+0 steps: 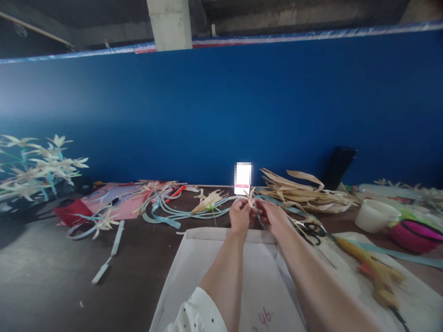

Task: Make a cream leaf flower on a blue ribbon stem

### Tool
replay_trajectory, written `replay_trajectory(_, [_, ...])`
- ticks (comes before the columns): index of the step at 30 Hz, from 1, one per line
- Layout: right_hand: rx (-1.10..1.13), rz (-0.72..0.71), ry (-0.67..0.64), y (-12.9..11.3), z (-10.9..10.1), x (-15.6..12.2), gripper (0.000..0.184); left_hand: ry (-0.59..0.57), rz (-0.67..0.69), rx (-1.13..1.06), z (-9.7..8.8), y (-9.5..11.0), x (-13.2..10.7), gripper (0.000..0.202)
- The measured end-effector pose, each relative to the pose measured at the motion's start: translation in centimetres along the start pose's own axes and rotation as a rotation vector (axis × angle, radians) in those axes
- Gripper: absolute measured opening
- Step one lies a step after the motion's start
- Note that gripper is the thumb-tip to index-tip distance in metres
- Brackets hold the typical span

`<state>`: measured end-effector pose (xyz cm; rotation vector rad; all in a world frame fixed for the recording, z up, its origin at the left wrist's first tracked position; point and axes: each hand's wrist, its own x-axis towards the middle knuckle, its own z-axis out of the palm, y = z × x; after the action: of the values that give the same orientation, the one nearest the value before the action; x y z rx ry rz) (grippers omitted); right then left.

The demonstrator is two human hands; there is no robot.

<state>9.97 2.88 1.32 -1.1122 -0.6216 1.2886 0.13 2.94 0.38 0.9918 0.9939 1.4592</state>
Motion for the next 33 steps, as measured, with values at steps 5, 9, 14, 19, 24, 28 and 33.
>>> replay_trajectory(5, [0.011,0.029,-0.007,-0.8,-0.4,-0.8,0.005,-0.001,0.024,-0.002,-0.1,-0.5,0.3,0.023])
replay_trajectory(9, [-0.012,0.083,-0.042,-0.8,-0.7,-0.9,0.009,-0.015,0.033,-0.028,0.0,-0.4,0.3,0.024])
replay_trajectory(14, [-0.034,0.117,-0.101,-0.5,-0.6,-0.8,0.008,-0.026,0.027,-0.045,0.0,-0.3,0.1,0.025])
replay_trajectory(19, [-0.013,0.060,-0.072,-0.4,-0.3,-0.6,0.004,-0.028,0.032,-0.016,0.0,0.0,0.0,0.023])
replay_trajectory(24, [0.060,0.013,-0.068,-0.6,-0.4,-0.5,0.007,-0.010,0.010,0.011,0.0,0.5,-0.3,0.021])
replay_trajectory(28, [0.122,-0.032,-0.091,-1.0,-0.6,-0.7,0.013,-0.009,0.007,0.019,0.0,0.4,-0.2,0.021])
replay_trajectory(33, [0.206,-0.110,-0.118,-1.6,-0.9,-1.1,0.023,-0.025,0.035,0.010,0.0,0.0,0.1,0.022])
